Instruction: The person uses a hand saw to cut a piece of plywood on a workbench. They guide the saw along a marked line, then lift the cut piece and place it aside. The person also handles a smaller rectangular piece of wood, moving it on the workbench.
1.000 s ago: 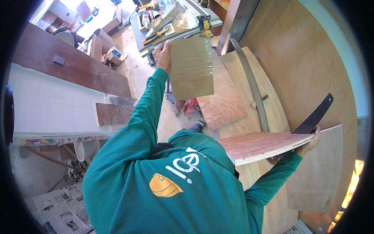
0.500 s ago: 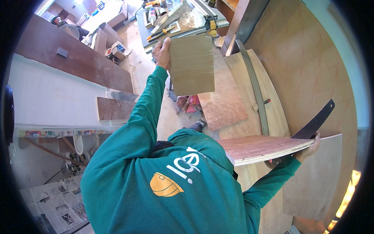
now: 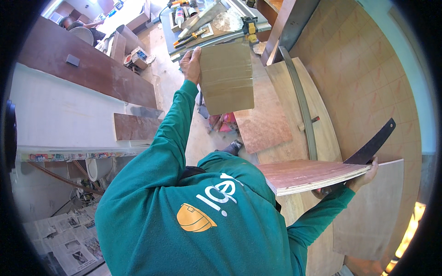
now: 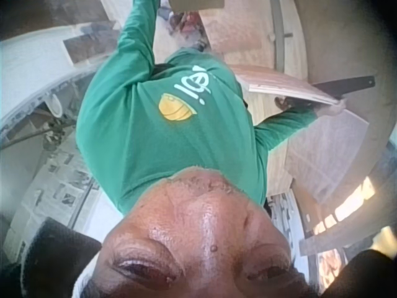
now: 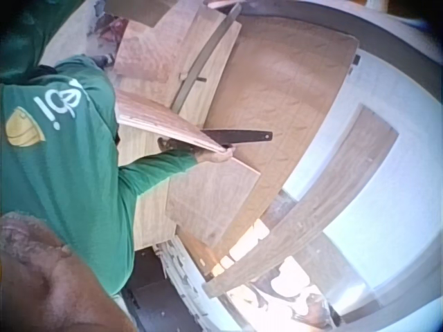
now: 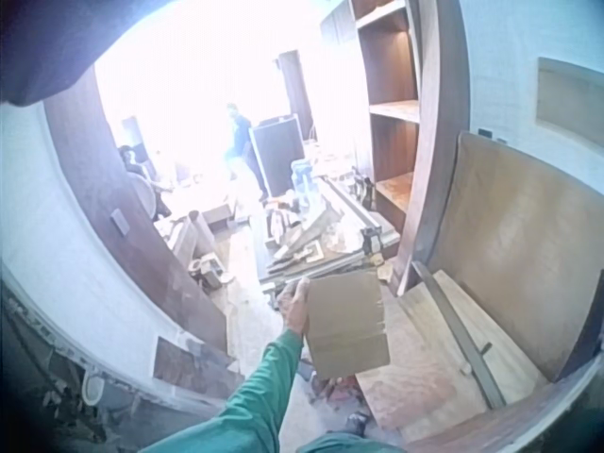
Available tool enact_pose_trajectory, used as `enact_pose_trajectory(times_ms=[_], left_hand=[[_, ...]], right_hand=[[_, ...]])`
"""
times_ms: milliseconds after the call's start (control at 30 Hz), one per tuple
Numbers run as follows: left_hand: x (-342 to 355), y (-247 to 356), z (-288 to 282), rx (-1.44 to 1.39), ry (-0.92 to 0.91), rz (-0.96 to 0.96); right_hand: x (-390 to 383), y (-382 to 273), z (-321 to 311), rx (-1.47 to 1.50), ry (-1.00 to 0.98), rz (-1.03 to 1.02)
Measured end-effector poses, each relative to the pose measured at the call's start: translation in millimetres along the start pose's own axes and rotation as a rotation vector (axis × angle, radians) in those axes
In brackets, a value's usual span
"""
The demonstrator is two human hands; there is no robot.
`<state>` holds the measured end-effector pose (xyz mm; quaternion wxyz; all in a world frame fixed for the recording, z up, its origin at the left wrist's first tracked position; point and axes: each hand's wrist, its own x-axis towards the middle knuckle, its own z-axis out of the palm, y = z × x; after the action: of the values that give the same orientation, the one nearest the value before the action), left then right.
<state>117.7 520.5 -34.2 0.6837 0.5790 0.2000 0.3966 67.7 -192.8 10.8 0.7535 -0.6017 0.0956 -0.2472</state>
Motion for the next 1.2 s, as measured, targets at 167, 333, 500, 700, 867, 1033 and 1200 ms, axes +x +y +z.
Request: enact_pose_trajectory(times_ms=[167, 333, 500, 700, 867, 1033, 1200], left_hand=[[3.0, -11.4, -9.7, 0.03, -0.009, 0.026], [4.1, -12.0, -10.9, -0.011, 0.002, 0.046], [-0.4, -1.9, -12.3, -0.014, 0.006, 0.041], [2.3, 6.1, -14.7, -0.037, 0.03, 0.073], [11.5, 7.2, -21.2, -0.009, 0.058, 0.108], [22.7, 5.4, -27.4, 0.021, 0.101, 0.174], [24.6, 12.2, -31.7, 0.014, 0.082, 0.17]], right_hand=[[0.6, -1.3, -1.1, -0.001, 0.009, 0.015], [-2.2, -3.7, 4.5, -0.025, -0.006, -0.032], [-3.5, -6.0, 7.2, -0.022, 0.01, -0.023], [-4.2, -7.2, 9.6, -0.028, -0.002, -0.013], [-5.5, -7.3, 12.4, -0.012, -0.027, -0.025], [-2.7, -3.2, 9.8, -0.041, 0.027, -0.031], [0.2, -2.1, 4.1, -0.037, -0.001, -0.01]])
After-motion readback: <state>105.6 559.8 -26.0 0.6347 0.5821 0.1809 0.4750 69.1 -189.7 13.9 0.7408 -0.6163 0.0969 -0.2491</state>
